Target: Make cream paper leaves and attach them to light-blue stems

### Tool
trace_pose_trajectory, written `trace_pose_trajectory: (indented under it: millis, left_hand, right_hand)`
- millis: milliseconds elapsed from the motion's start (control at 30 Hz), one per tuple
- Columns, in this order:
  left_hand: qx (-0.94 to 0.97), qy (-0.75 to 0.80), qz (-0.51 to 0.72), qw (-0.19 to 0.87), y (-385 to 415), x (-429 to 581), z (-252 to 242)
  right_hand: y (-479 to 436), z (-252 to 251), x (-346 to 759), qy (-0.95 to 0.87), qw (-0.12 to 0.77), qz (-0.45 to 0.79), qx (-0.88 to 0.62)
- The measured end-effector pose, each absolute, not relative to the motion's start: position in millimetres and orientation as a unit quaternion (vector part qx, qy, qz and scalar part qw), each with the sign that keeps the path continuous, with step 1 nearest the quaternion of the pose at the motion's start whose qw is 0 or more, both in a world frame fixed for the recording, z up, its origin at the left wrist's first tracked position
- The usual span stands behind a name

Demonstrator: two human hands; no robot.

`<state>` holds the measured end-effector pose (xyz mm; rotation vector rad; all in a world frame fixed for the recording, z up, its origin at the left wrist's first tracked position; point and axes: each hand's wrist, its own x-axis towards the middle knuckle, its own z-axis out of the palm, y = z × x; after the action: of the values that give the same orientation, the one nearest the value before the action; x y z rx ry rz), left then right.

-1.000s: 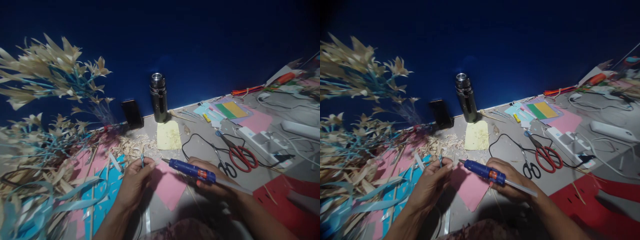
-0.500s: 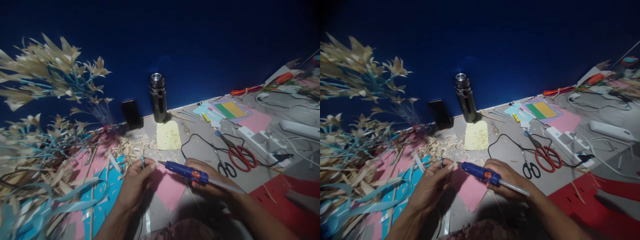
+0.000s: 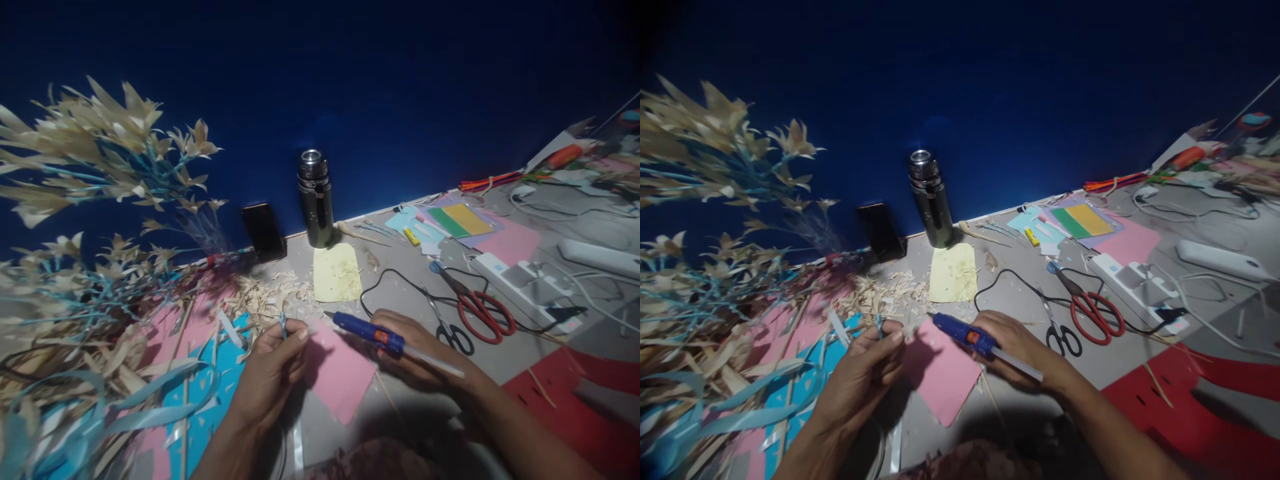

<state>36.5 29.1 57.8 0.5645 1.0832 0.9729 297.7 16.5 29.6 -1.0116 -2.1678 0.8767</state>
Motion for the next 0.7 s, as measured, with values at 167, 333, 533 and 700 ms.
trace_pose_trajectory:
  millis: [167, 333, 533, 700]
  left_hand:
    - [0.247, 0.474, 0.444, 0.720, 28.8, 36.0, 59.2]
    - [0.255, 0.472, 0.441, 0.720, 28.1, 40.0, 54.2]
    - [0.250, 0.476, 0.449, 0.713, 23.2, 44.4, 48.6]
    - [0.232, 0.486, 0.457, 0.708, 20.9, 54.9, 52.1]
  right_hand:
    - [27.7, 16.8, 317.1, -0.848, 0.209, 0.210, -0.439]
    - [44.0, 8.5, 325.7, -0.847, 0.124, 0.154, -0.493]
    - [44.3, 14.3, 324.9, -0.858, 0.118, 0.148, -0.478]
    - [19.7, 36.1, 285.6, -0.836, 0.277, 0.019, -0.473]
